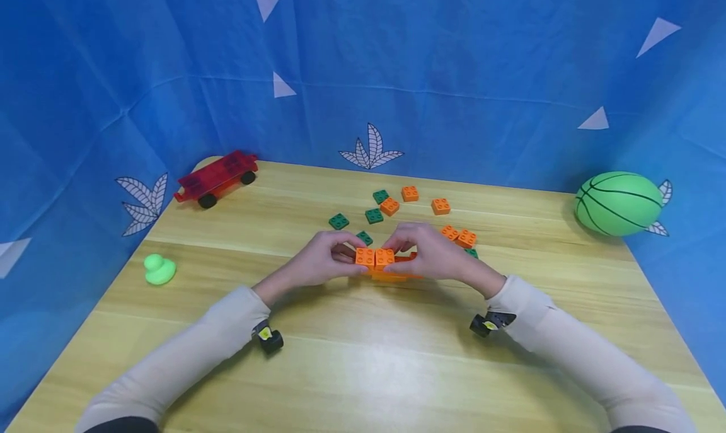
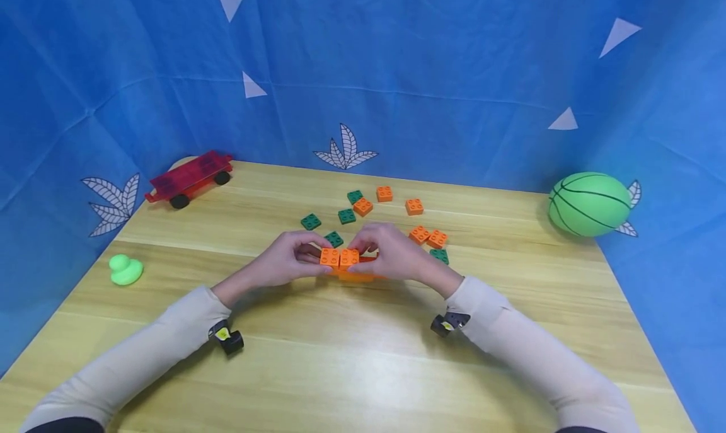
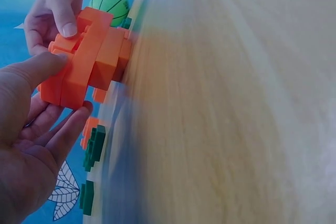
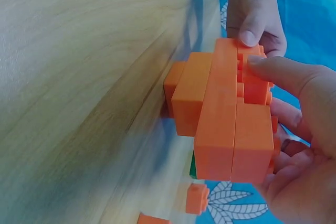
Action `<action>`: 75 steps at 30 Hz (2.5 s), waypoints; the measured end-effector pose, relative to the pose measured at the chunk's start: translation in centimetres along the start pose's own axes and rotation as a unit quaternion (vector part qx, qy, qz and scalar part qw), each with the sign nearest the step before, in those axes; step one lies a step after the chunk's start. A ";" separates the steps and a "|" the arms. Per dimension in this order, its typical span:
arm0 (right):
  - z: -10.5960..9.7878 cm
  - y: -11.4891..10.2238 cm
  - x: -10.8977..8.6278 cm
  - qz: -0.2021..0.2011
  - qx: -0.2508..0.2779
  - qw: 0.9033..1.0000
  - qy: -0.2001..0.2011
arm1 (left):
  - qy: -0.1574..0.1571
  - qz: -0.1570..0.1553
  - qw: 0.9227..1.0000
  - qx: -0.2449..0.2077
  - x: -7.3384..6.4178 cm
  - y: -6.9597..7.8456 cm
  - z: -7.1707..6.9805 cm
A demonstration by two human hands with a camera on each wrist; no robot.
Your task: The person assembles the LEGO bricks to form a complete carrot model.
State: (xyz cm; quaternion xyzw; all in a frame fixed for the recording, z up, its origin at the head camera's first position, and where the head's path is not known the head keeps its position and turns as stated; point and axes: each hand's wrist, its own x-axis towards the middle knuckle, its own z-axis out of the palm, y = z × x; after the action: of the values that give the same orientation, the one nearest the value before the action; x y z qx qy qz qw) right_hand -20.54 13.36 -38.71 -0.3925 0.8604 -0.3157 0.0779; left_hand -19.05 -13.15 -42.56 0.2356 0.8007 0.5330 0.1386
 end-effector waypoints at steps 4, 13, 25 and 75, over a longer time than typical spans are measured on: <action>0.0 -0.2 -0.1 0.000 -0.007 1.000 0.002 | -0.004 -0.003 1.000 0.001 0.2 0.1 0.2; 0.1 -0.4 -0.1 0.014 0.008 1.000 -0.001 | -0.013 -0.006 1.000 0.001 0.2 0.3 0.1; 0.1 -0.6 -0.1 0.024 0.022 0.999 0.000 | -0.022 -0.001 1.000 0.007 0.4 0.5 -0.2; -5.6 2.9 -1.8 0.065 -0.088 0.993 -0.052 | -0.020 0.019 0.995 0.099 0.2 0.8 0.0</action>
State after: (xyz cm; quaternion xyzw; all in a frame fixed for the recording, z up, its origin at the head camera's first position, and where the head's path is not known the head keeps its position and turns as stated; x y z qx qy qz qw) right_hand -23.28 18.78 -36.28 -0.3572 0.9032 -0.2121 0.1076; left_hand -18.99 -12.77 -41.78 0.2738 0.8419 0.4491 0.1209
